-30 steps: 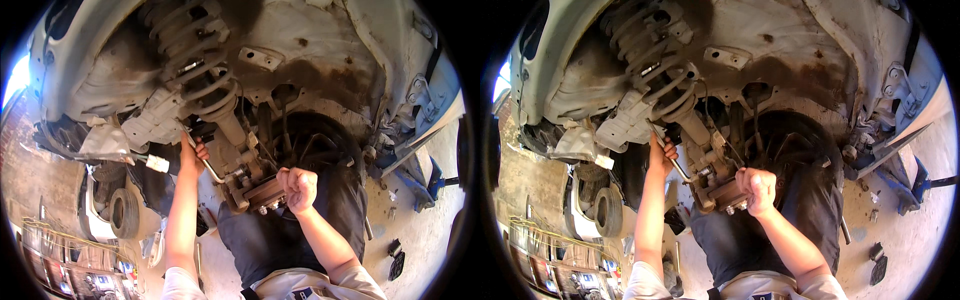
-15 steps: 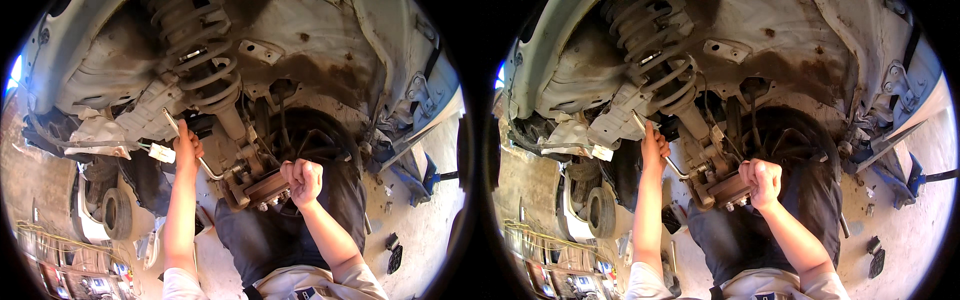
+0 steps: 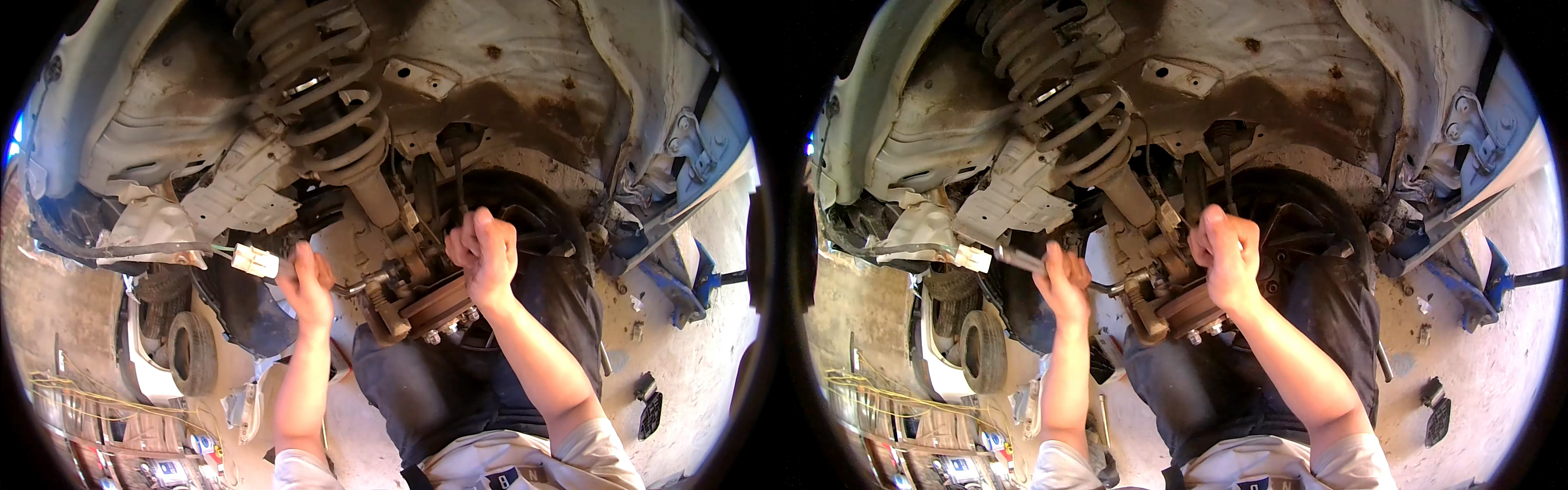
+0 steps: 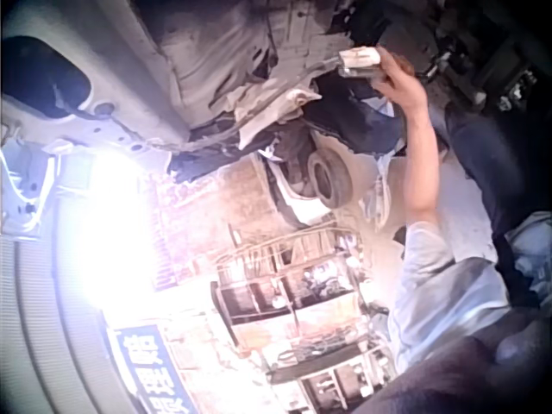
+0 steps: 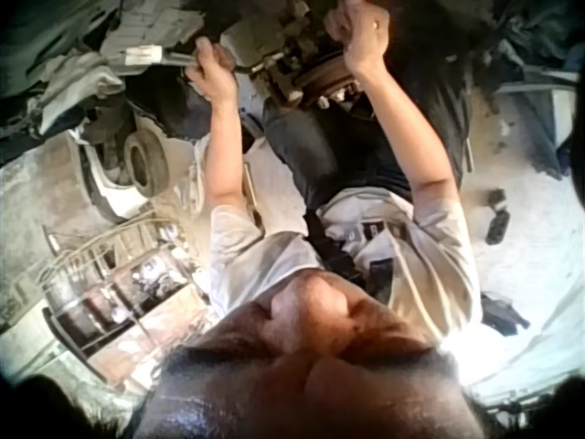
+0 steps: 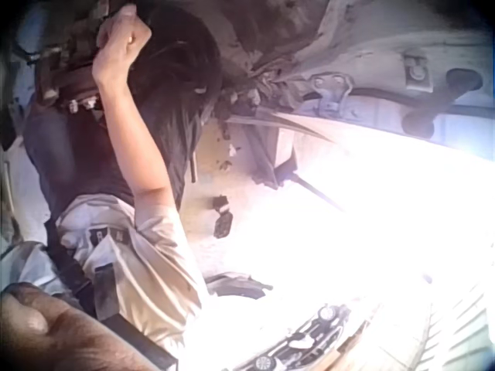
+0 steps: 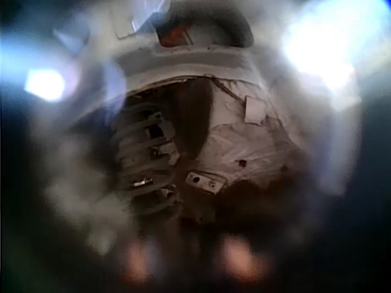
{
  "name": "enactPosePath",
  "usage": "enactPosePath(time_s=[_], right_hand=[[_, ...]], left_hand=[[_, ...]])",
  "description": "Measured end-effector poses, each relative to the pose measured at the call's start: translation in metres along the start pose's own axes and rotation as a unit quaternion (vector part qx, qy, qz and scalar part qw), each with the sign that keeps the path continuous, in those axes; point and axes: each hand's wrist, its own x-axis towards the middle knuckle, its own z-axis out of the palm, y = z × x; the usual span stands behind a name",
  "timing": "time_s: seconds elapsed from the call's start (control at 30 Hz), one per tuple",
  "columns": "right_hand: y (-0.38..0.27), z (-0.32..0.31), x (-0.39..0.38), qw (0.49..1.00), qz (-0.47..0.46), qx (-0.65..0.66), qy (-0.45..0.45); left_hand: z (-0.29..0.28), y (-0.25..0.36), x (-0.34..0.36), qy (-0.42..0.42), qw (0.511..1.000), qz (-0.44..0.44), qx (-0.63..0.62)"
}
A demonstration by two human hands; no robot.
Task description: The person is working on a car's front wheel assembly, using a wrench to loosen and remove bolts from the brake caliper. They then use a hammer to tap the caliper and a screwdriver to pry it off the brake rotor. The person removes the caliper and sets it aside.
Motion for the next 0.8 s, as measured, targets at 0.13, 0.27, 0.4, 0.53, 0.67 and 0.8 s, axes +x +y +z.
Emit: enactPosePath(time_s=[0.13, 0.27, 0.4, 0.53, 0.67, 0.8], right_hand=[[0.002, 0.015, 0.028, 0.996, 0.058, -0.055, 0.044], [0.01, 0.028, 0.056, 0.987, 0.082, -0.105, 0.086], [0.031, 0.038, 0.083, 0.983, 0.058, -0.131, 0.117], [0.04, 0.037, 0.091, 0.972, 0.06, -0.181, 0.135], [0.044, 0.037, 0.09, 0.978, 0.057, -0.167, 0.112], [0.014, 0.044, 0.07, 0.985, 0.101, -0.08, 0.118]], left_hand=[[0.006, -0.009, -0.033, 0.001, 0.995, 0.097, 0.004], [0.001, -0.02, -0.049, -0.027, 0.984, 0.173, 0.024], [0.006, -0.022, -0.058, -0.035, 0.972, 0.23, 0.009], [0.003, -0.027, -0.048, -0.039, 0.963, 0.268, 0.001], [0.008, -0.016, -0.044, -0.003, 0.987, 0.158, 0.034], [0.015, -0.014, -0.019, 0.051, 0.996, 0.071, 0.032]])
